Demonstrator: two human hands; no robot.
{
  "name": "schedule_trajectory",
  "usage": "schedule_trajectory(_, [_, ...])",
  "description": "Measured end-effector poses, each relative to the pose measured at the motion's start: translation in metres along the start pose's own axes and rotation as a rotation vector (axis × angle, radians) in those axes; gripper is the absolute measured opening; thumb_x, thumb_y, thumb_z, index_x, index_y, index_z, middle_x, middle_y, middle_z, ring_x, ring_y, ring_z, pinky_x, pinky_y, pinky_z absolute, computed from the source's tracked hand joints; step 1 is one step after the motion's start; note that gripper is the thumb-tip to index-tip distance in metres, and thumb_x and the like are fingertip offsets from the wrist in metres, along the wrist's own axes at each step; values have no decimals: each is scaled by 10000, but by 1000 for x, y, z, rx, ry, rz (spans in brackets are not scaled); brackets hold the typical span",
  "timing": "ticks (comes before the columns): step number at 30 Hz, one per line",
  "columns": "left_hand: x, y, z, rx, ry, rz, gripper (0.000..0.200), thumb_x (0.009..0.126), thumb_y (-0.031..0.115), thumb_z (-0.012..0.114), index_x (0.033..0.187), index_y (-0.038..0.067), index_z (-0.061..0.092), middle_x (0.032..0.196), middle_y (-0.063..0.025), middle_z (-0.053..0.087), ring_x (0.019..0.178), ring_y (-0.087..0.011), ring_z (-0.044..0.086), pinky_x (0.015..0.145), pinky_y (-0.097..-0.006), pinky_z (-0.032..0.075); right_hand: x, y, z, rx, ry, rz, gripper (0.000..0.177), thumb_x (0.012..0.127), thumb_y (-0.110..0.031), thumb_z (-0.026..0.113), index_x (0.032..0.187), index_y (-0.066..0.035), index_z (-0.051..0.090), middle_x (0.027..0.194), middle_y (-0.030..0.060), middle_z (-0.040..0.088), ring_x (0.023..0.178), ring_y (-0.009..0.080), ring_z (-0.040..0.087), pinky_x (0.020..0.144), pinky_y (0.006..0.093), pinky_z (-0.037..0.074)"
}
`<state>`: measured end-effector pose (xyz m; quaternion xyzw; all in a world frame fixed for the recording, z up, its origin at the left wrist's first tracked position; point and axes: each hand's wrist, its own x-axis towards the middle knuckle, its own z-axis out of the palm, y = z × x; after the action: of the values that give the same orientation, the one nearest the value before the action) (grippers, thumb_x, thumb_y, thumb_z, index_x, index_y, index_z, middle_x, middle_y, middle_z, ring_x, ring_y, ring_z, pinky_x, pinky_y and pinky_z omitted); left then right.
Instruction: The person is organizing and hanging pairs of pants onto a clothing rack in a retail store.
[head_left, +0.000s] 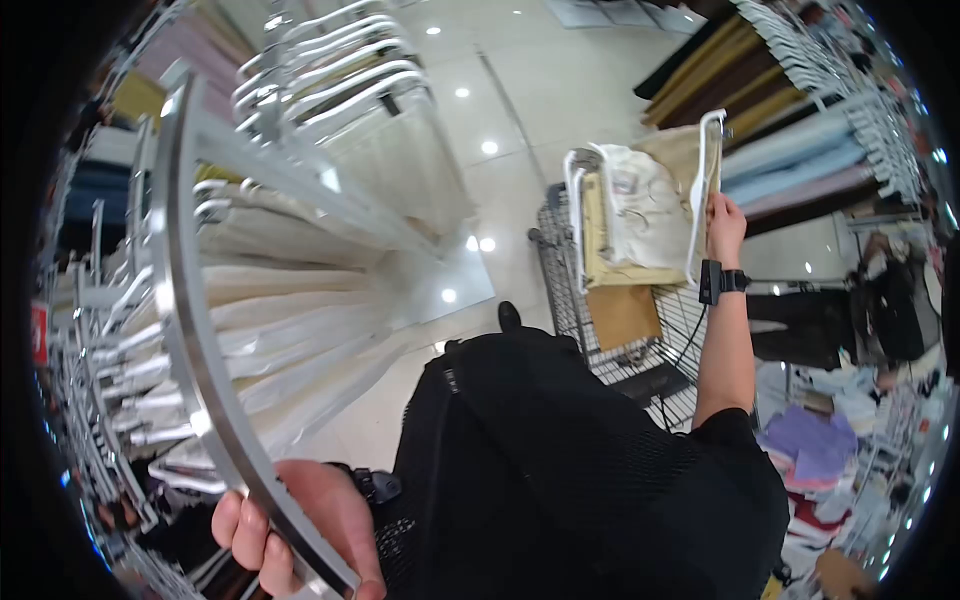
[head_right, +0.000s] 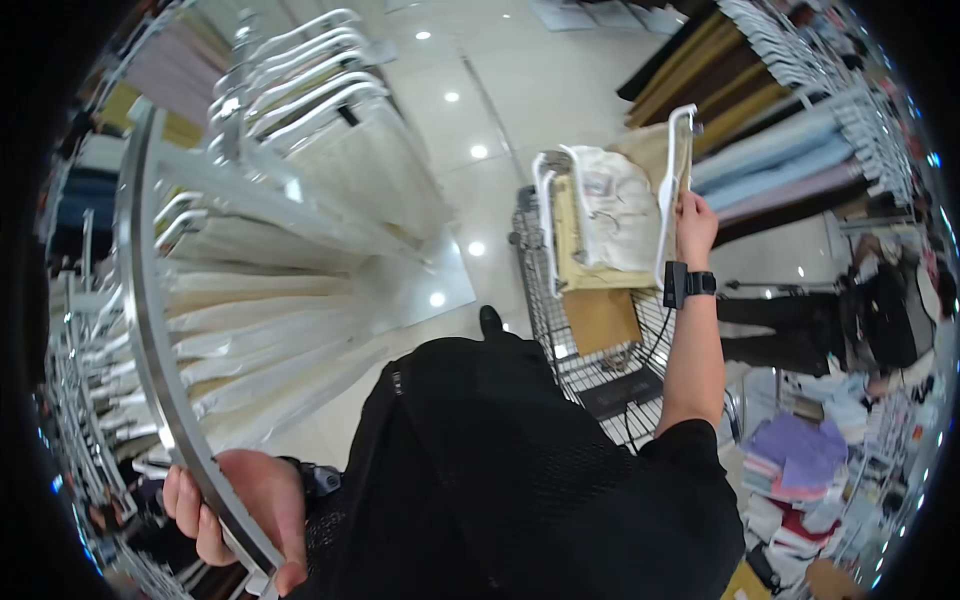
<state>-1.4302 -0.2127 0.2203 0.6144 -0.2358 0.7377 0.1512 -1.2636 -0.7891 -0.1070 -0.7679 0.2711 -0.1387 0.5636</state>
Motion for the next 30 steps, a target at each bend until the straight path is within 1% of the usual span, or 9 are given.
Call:
schedule_trajectory(4, [1, -21, -57, -177, -345, 112, 740, 1043, 706, 261, 1084, 31, 563, 1053, -97, 592, 1069, -310, 546, 940, -509, 457, -49, -116, -14, 468, 53, 150, 236, 1083, -183, 593, 1192, -1, 693, 821, -39, 558, 641, 52, 473, 531, 205, 371])
schedule_trajectory(11, [1, -29, -53, -329, -345, 180, 887, 1009, 746, 214, 1151, -37, 605, 1123, -157, 619, 970, -363, 642, 901, -548, 528, -103, -247, -38, 868, -125, -19, 348, 1096, -126, 529, 1400, 44, 533, 971, 22, 566, 774, 91, 497, 630, 214, 432])
schedule_trajectory(15, [12, -15, -34, -179, -238, 52, 745, 1088, 612, 206, 926, 21, 630, 802, -117, 602, 753, -296, 628, 834, -445, 533, -153, -311, -17, 866, -501, -267, 368, 1092, -76, 471, 1443, 37, 462, 1011, 51, 606, 771, 111, 545, 672, 251, 485])
schedule_trajectory(17, [11, -18, -50, -162, -280, 110, 752, 1094, 606, 181, 947, 23, 632, 847, -123, 614, 835, -304, 659, 858, -474, 552, -172, -326, -6, 903, -603, -340, 384, 1085, -81, 478, 1452, 30, 452, 1013, 49, 586, 770, 106, 539, 672, 251, 485])
schedule_trajectory(21, [49, -7, -79, -252, -859, -222, 887, 927, 873, 400, 1126, 36, 611, 1035, -172, 699, 985, -401, 668, 911, -502, 538, -226, -369, 19, 979, -710, -543, 413, 1072, -90, 499, 1460, 33, 425, 961, 26, 519, 771, 107, 508, 680, 260, 474])
schedule_trajectory(23, [71, 5, -88, -387, -1087, -567, 663, 885, 671, 699, 1207, 95, 638, 1314, -139, 657, 1258, -352, 543, 1033, -509, 476, -248, -388, 23, 1028, -820, -706, 410, 1078, -95, 515, 1461, 19, 425, 936, 18, 519, 752, 121, 534, 720, 298, 533])
schedule_trajectory(26, [27, -7, -84, -432, -868, -345, 947, 875, 920, 403, 1285, 81, 557, 1304, -213, 630, 1232, -415, 580, 1089, -528, 452, -277, -411, 30, 1115, -960, -875, 405, 1038, -29, 587, 1426, -56, 475, 953, -11, 571, 792, 138, 608, 768, 332, 573])
schedule_trajectory(27, [23, -10, -75, -508, -728, -373, 684, 914, 703, 641, 1232, 97, 640, 1306, -182, 679, 1242, -387, 596, 1029, -468, 520, -288, -423, 32, 1170, -1033, -983, 419, 1018, -3, 615, 1411, -80, 491, 958, -24, 587, 821, 141, 630, 779, 340, 578])
schedule_trajectory(30, [2, -21, -73, -512, -664, -348, 908, 872, 847, 553, 1350, 76, 613, 1399, -258, 616, 1296, -455, 575, 1067, -529, 500, -300, -431, 48, 1169, -1100, -1024, 463, 1000, 8, 660, 1421, -92, 497, 955, -7, 600, 876, 173, 649, 847, 413, 606])
